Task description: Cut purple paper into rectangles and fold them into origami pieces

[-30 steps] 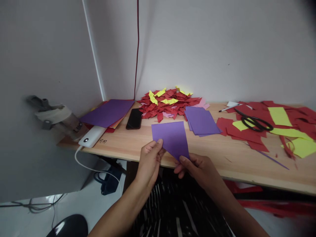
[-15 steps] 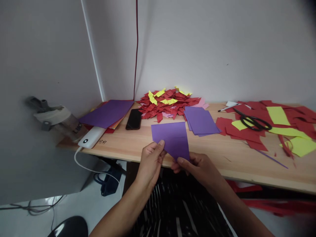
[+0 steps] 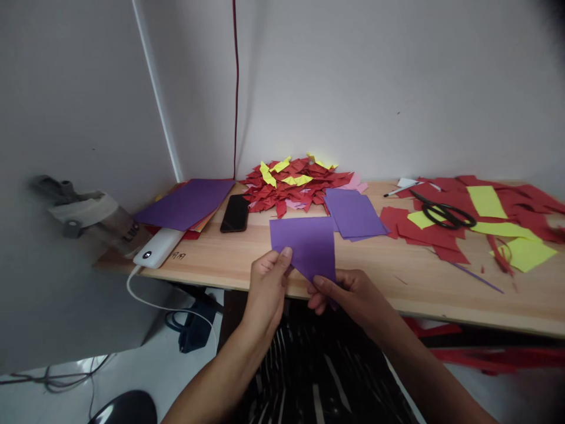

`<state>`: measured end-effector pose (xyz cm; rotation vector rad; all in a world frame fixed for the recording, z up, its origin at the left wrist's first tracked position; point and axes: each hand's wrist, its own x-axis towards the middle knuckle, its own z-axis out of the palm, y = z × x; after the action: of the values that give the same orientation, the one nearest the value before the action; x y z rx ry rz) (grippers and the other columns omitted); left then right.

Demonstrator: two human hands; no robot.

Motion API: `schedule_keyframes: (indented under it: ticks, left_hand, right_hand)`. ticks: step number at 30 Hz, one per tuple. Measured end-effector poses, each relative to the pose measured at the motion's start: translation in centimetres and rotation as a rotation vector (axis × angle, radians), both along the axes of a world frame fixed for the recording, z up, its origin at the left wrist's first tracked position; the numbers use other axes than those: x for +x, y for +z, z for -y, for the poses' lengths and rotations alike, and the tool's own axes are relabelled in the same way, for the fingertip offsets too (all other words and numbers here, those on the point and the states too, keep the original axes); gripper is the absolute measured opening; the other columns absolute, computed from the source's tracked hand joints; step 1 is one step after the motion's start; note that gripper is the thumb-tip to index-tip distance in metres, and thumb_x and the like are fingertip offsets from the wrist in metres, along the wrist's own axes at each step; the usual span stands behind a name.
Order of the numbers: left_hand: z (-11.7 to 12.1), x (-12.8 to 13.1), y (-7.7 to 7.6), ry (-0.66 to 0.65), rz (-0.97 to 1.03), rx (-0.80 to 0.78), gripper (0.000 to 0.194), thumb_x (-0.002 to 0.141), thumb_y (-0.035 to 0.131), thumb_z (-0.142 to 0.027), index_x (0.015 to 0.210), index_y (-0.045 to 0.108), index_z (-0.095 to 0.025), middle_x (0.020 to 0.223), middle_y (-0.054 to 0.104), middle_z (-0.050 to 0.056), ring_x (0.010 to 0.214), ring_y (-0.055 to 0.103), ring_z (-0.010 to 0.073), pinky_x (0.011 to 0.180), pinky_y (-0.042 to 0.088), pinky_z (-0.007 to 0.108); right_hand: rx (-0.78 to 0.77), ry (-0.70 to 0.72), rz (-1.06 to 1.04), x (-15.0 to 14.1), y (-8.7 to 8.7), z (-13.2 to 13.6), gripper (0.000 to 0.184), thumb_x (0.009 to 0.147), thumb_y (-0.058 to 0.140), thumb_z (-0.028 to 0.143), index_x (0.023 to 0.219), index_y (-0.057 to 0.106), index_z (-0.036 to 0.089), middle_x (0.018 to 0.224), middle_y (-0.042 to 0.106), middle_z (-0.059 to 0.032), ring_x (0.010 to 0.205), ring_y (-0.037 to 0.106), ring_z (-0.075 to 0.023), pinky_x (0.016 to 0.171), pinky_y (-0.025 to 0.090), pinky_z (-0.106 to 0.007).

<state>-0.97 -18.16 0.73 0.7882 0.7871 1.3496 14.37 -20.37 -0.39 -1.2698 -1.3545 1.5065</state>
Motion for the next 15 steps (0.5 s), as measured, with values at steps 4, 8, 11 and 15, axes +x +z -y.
schedule_keyframes:
  ticks: [4, 8, 11, 15]
  left_hand:
    - [-1.0, -0.9, 0.5, 0.026, 0.044, 0.005, 0.024, 0.073, 0.079, -0.034, 0.071, 0.068, -0.012, 0.074, 0.070, 0.003, 0.070, 0.063, 0.0123, 0.077, 0.049, 0.026]
    - [-1.1, -0.8, 0.4, -0.013, 0.063, -0.008, 0.020, 0.077, 0.076, -0.031, 0.077, 0.070, -0.012, 0.076, 0.070, 0.004, 0.069, 0.063, 0.0121, 0.074, 0.049, 0.025]
    - [-0.4, -0.2, 0.1, -0.104, 0.041, -0.011, 0.020, 0.081, 0.072, -0.031, 0.084, 0.071, -0.012, 0.080, 0.070, 0.005, 0.071, 0.062, 0.0119, 0.075, 0.047, 0.025]
    - [0.3, 0.6, -0.4, -0.157, 0.033, -0.042, 0.023, 0.082, 0.070, -0.035, 0.079, 0.070, -0.013, 0.073, 0.067, 0.003, 0.066, 0.058, 0.0100, 0.071, 0.045, 0.023]
  right_hand:
    - [-0.017, 0.034, -0.008, 0.0, 0.2, 0.1, 0.039, 0.082, 0.061, 0.055, 0.071, 0.068, 0.018, 0.065, 0.074, -0.0040, 0.056, 0.067, -0.0159, 0.058, 0.051, -0.029]
    - [-0.001, 0.012, -0.007, -0.1, 0.3, 0.2, 0.038, 0.082, 0.061, 0.055, 0.071, 0.066, 0.018, 0.064, 0.073, -0.0030, 0.054, 0.066, -0.0147, 0.058, 0.050, -0.027]
    - [0.008, -0.026, -0.015, -0.3, 0.1, 0.2, 0.039, 0.083, 0.060, 0.055, 0.074, 0.066, 0.018, 0.064, 0.073, -0.0029, 0.055, 0.067, -0.0147, 0.058, 0.051, -0.027]
    - [0.031, -0.033, -0.013, -0.4, 0.0, 0.3, 0.040, 0.085, 0.058, 0.055, 0.075, 0.067, 0.017, 0.066, 0.074, -0.0042, 0.056, 0.067, -0.0153, 0.058, 0.051, -0.028]
